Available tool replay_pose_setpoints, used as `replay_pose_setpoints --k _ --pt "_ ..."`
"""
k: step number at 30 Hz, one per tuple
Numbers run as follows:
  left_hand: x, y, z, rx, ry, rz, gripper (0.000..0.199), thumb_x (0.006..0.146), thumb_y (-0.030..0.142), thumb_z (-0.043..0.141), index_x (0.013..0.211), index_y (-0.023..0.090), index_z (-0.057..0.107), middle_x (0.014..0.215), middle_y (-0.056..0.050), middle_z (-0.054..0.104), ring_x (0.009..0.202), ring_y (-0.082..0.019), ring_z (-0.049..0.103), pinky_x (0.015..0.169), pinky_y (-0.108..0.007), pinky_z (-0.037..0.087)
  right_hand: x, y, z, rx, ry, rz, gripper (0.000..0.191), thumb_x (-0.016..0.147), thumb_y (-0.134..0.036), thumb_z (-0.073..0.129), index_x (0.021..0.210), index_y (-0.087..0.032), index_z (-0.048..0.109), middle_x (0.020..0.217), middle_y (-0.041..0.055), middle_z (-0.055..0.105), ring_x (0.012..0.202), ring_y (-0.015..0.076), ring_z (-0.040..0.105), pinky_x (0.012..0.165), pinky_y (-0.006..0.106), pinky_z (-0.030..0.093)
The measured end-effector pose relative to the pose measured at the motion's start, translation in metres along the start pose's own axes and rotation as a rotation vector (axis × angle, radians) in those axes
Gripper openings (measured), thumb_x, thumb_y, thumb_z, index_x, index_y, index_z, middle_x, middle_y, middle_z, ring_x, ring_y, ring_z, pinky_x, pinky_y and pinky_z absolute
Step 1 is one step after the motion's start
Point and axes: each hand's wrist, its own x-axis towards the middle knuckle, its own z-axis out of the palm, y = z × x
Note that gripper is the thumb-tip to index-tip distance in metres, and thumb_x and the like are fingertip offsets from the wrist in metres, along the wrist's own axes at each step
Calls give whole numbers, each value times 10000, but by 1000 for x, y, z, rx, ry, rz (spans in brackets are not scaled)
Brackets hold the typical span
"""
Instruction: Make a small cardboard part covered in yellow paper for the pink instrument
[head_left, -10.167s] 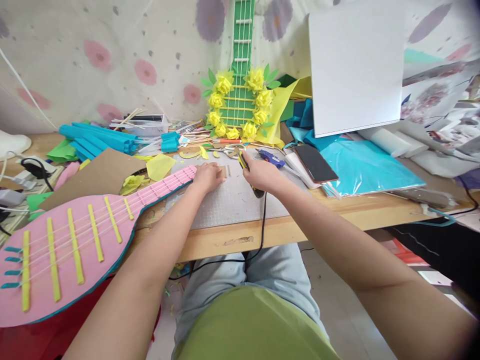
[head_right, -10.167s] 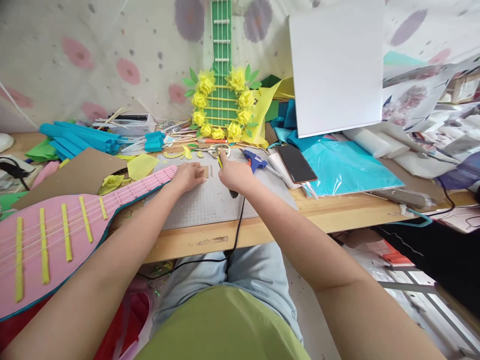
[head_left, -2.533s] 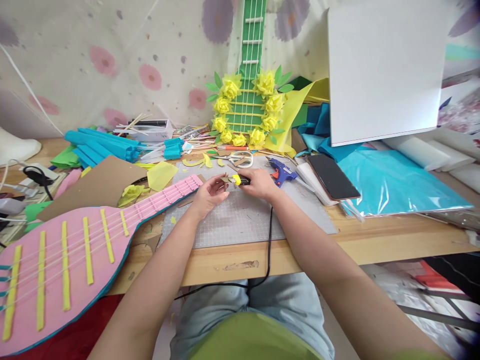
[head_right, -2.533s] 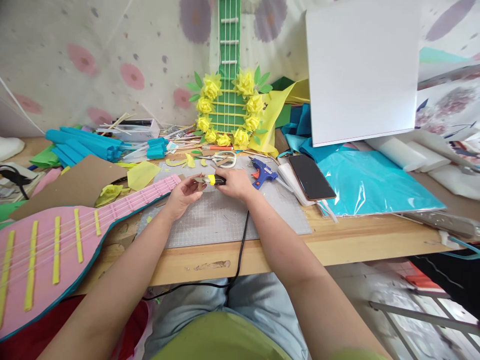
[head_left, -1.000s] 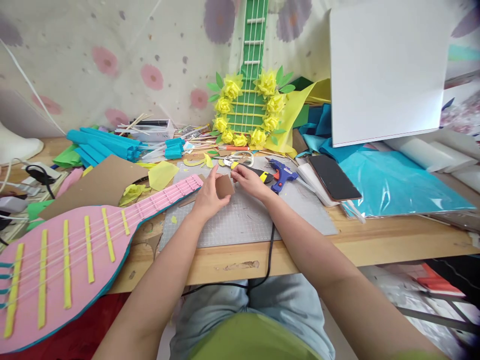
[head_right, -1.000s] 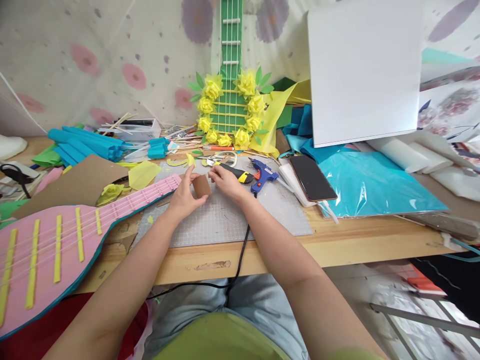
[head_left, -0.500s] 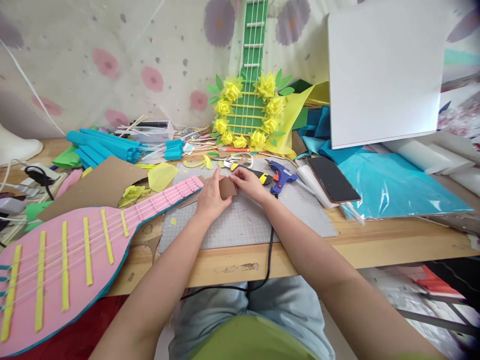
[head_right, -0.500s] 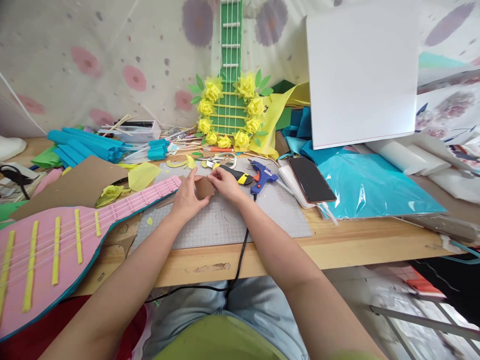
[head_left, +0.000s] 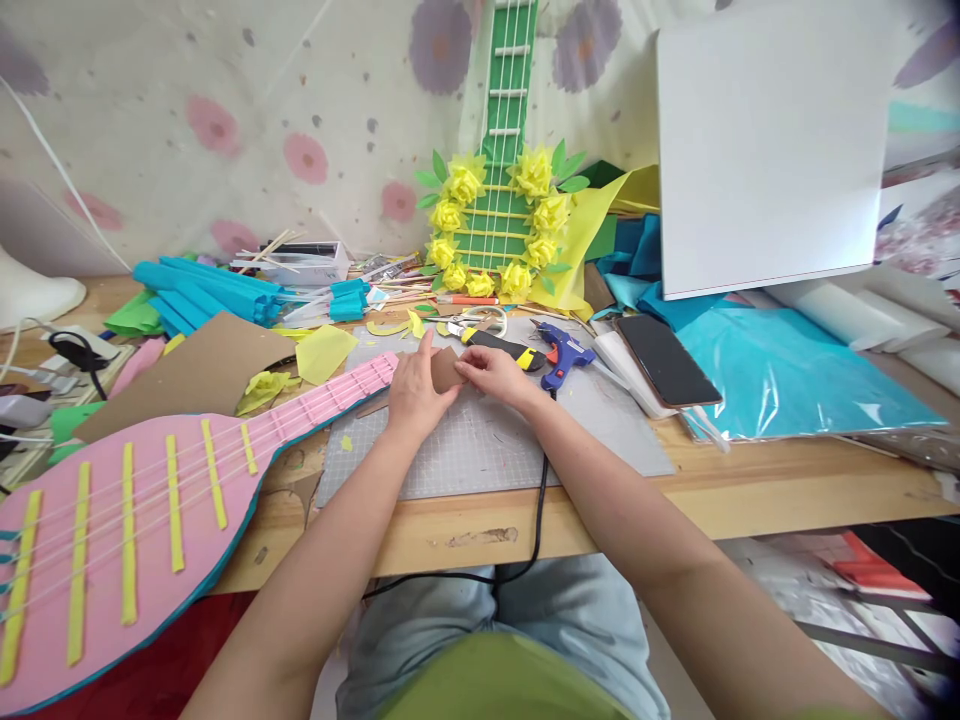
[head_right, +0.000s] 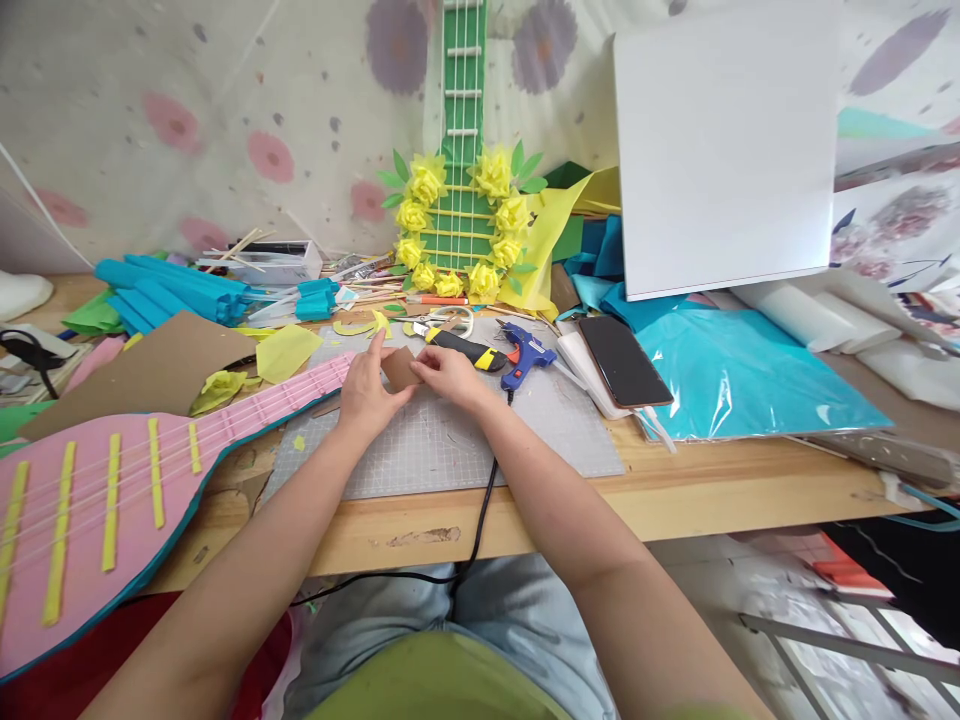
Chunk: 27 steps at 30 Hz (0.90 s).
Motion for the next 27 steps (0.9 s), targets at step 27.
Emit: replay_pose_setpoints --k 27 --pt "22 -33 -62 680 -332 -273 540 679 371 611 1154 131 514 1100 -115 631 1004 -292 570 836 -363 416 73 -47 29 -448 -383 326 233 862 -215 435 785 -126 635 799 78 710 546 114 634 643 221 465"
